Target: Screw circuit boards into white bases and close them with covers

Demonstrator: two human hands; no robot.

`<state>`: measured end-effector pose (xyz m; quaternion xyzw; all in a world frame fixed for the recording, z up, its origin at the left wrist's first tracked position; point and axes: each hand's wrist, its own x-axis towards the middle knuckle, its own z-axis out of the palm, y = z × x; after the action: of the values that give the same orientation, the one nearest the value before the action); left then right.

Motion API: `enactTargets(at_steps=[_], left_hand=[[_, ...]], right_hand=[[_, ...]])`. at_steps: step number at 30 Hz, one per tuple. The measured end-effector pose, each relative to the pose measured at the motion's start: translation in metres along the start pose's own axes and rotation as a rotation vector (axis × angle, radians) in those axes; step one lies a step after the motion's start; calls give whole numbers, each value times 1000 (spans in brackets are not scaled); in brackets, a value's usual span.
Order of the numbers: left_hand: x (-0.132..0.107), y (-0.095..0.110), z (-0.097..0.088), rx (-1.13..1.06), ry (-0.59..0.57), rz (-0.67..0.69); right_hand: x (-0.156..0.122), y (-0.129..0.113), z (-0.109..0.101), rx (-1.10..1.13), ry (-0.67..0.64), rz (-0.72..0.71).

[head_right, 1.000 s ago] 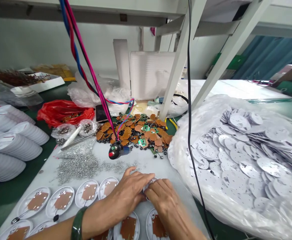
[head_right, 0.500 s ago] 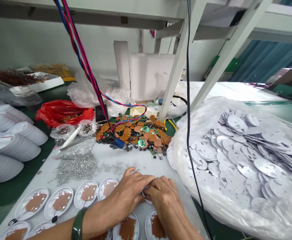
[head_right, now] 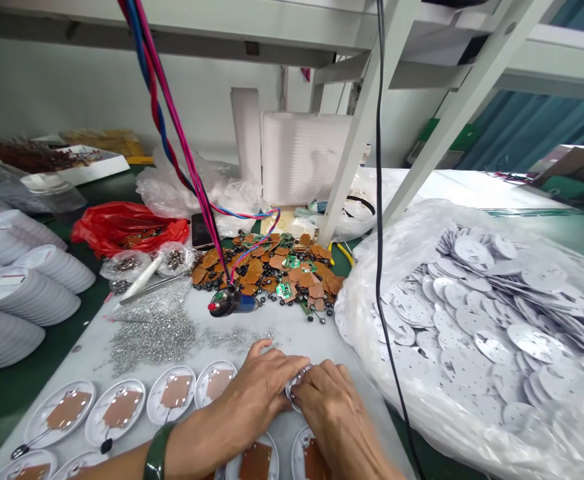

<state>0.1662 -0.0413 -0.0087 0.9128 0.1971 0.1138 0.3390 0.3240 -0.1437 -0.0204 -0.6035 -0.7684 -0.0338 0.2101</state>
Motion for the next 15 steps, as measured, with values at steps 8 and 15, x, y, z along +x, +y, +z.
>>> enactTargets(at_steps=[8,15], left_hand=[[1,3,-1,-6,15,8],[-1,5,-5,-1,13,9]], right_hand=[[-11,-18,0,-253,43,-190],[-4,-9,-18,-245,-33,-216]])
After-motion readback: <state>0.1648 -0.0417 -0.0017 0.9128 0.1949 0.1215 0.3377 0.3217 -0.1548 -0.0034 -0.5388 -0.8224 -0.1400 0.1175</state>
